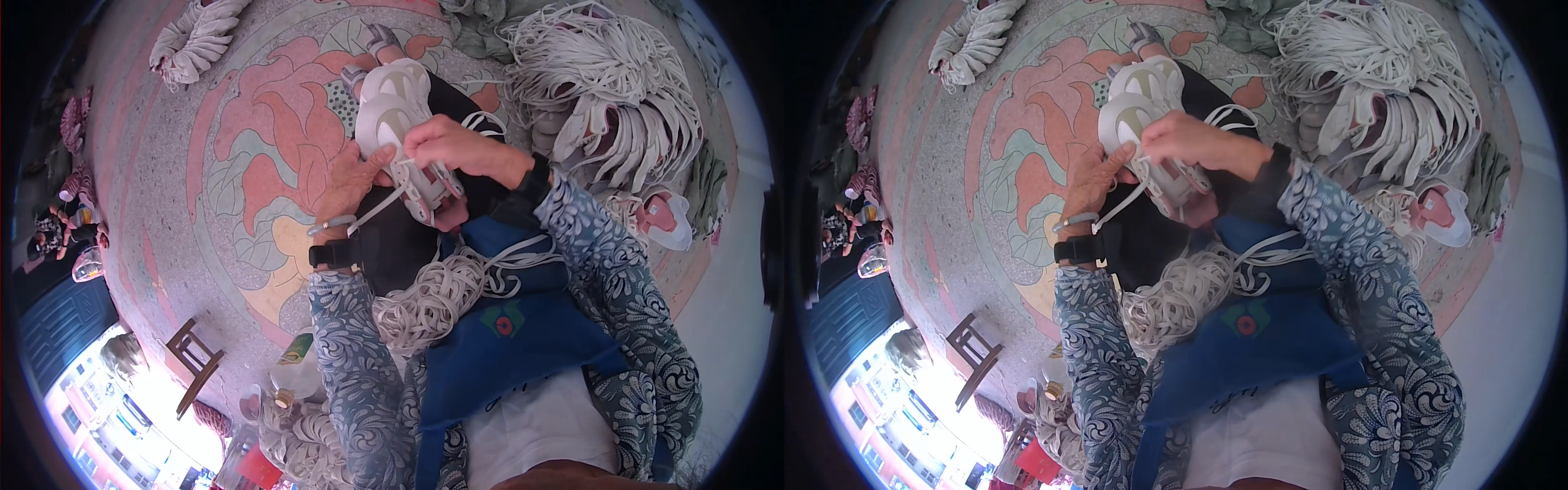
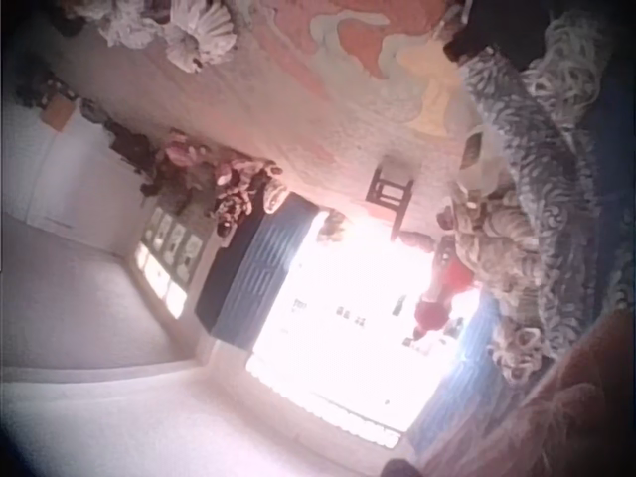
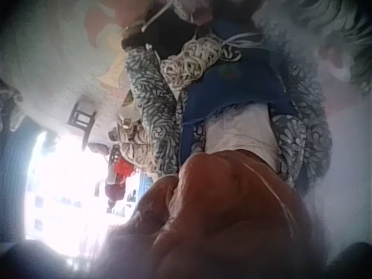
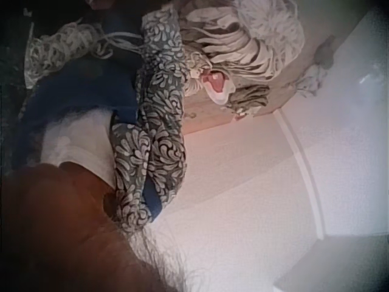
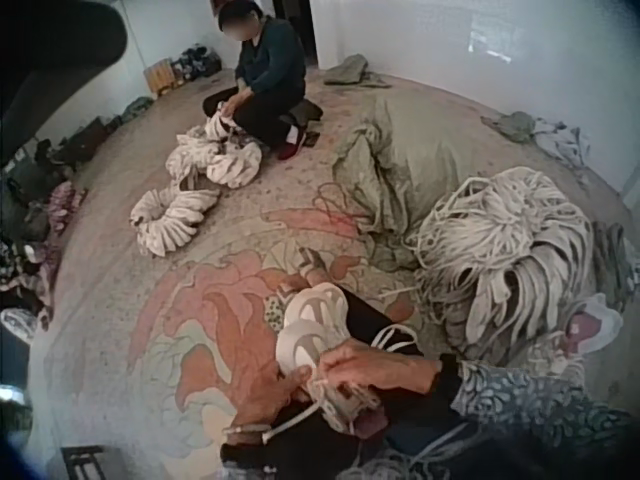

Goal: Manually thread laces through the eyelets of a shoe upper.

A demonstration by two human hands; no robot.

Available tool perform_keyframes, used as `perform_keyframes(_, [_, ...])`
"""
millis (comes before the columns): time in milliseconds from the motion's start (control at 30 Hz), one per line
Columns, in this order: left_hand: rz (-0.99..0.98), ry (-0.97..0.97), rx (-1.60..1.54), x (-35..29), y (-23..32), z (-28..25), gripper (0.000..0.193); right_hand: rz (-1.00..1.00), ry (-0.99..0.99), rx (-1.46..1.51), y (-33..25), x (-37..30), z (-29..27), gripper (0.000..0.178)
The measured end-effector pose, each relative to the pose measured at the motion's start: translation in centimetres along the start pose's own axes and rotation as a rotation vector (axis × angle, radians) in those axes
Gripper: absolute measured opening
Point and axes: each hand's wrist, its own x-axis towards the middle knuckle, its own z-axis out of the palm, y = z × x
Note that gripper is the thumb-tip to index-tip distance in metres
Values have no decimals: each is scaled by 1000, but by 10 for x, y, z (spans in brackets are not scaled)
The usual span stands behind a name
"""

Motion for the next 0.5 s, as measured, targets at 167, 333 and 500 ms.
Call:
perform_keyframes(167, [-7, 11, 51, 2, 0, 0, 49, 91, -93, 19, -1, -20, -14, 6])
perform_keyframes(333, [38, 6, 5, -2, 4, 1, 52, -332, 240, -530, -3, -21, 9, 21])
perform_keyframes(500, [39, 48, 29, -2, 2, 0, 53, -298, 283, -743, -6, -23, 37, 23])
